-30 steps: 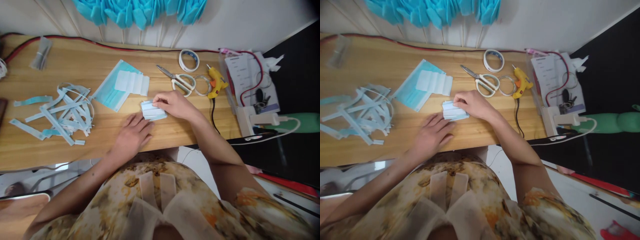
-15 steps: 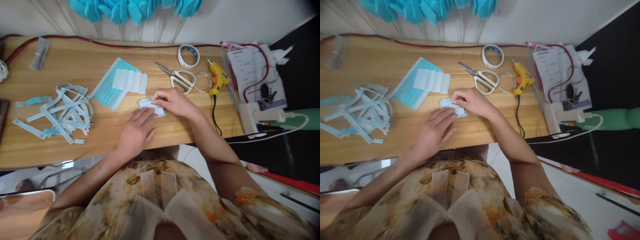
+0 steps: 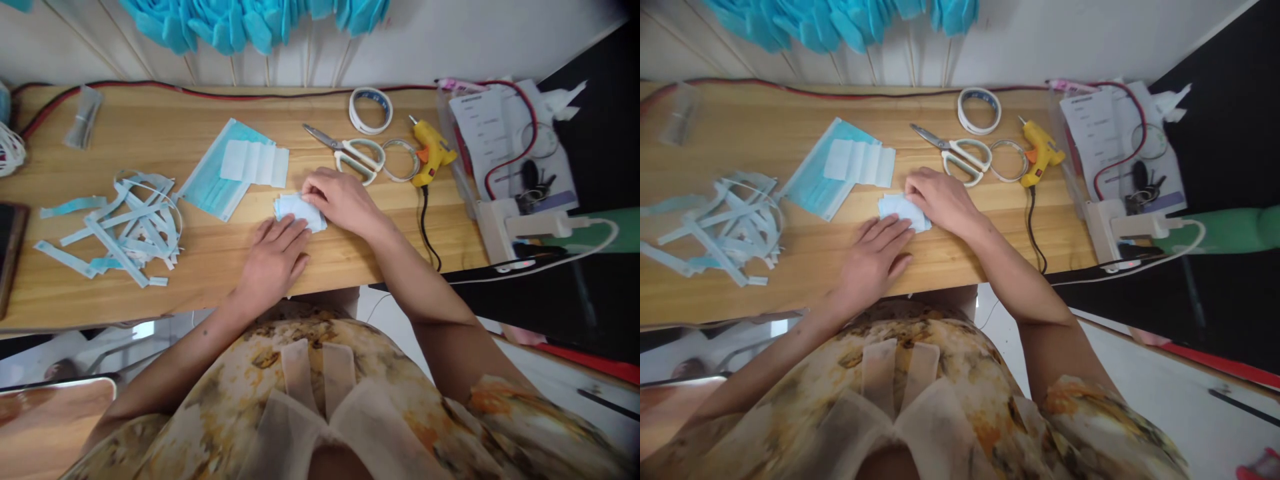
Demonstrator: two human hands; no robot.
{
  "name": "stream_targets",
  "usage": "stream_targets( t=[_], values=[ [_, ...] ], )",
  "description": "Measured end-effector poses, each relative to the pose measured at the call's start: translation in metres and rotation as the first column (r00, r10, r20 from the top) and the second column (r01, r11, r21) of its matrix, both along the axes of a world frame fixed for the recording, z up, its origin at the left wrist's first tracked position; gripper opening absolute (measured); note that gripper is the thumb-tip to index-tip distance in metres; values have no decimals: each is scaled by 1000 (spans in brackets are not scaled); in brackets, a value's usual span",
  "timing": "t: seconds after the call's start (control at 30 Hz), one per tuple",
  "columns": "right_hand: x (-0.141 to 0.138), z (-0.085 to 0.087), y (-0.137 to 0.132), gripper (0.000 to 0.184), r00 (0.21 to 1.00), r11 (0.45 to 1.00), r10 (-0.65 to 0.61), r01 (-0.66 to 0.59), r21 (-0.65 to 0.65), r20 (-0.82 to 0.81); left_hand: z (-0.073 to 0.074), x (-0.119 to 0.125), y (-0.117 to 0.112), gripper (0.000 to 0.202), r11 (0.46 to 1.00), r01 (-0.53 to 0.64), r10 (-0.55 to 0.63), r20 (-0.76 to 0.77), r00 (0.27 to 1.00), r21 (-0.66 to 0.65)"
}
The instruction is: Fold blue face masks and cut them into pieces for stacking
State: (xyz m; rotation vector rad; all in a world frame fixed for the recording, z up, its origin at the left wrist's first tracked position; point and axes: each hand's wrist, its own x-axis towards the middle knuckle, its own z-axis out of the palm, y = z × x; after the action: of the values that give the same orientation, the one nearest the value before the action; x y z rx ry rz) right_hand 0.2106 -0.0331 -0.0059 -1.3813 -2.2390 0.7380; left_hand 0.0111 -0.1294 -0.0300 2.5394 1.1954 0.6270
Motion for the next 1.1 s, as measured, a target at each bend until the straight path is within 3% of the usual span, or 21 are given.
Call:
stream_targets(
  t=[0.1, 0.23, 0.37, 0.7, 1.1],
  values=[
    [3, 1, 4, 14, 995, 997, -52, 57, 60, -80, 2, 1, -1, 35, 1000, -5, 5, -9, 1000, 3],
    [3, -1, 6, 16, 979, 995, 47, -30, 92, -199, 3, 0, -1, 34, 1000, -10, 10, 2, 1000, -7],
    [1, -7, 8, 17, 982, 984, 141, -126, 123, -123, 4, 0, -1, 31, 1000, 0, -1, 9, 1000, 28],
    [0, -13, 11, 32, 984, 972, 173, -179, 154, 50, 11, -6, -19, 29, 997, 57, -59, 25, 998, 56],
    [-4, -14, 10, 15, 985, 983, 157, -164, 87, 72, 9, -6, -15, 26, 996, 79, -78, 29, 997, -31]
  ],
)
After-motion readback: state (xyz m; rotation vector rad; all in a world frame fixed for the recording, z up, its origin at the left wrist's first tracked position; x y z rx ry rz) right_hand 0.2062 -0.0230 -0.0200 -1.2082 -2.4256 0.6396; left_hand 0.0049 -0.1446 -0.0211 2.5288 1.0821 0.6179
